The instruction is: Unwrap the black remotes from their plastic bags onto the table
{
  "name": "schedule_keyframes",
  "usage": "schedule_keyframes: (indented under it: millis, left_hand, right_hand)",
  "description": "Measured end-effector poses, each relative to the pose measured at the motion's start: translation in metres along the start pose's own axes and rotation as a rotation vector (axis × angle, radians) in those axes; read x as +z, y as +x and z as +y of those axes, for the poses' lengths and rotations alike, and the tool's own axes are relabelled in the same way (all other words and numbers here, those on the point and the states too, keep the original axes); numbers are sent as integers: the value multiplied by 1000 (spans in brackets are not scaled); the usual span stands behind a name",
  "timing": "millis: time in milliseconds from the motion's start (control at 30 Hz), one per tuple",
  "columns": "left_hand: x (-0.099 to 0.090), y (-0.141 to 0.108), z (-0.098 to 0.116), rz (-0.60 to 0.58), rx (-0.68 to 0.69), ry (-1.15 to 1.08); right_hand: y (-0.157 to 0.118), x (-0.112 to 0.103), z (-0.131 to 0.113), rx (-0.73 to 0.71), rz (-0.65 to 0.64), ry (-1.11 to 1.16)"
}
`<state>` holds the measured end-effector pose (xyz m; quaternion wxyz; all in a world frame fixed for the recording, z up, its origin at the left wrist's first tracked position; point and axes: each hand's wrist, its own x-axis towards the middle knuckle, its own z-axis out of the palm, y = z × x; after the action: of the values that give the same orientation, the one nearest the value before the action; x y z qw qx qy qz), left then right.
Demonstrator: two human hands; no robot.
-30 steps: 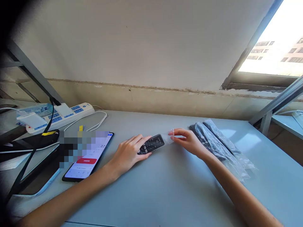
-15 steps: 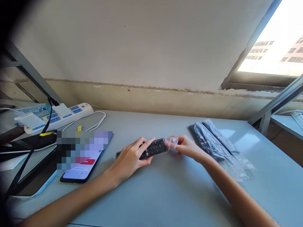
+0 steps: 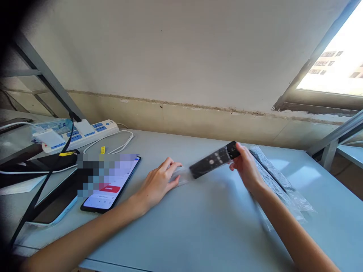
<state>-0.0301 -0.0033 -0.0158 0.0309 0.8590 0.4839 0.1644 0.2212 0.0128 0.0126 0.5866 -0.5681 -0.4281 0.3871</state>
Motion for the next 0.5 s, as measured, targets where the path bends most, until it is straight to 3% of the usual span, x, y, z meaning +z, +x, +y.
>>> schedule_keyframes:
  millis: [100,233,367,433,500]
  left_hand:
    - [2,0,1,22,25,49]
    - [5,-2,4,89,136,39]
    - [7,-3,4,-4,160,26]
    - [6,-3,3,-72,166,43]
    - [5,-3,4,-115,168,57]
  right_hand:
    - [5,-2,0,-31,153,97]
    - [1,5,0,42,121,125]
    - [-7,16,2,34,19,63]
    - [-8,17,0,-7,72,50]
    - [-6,14,-5,-52,206,70]
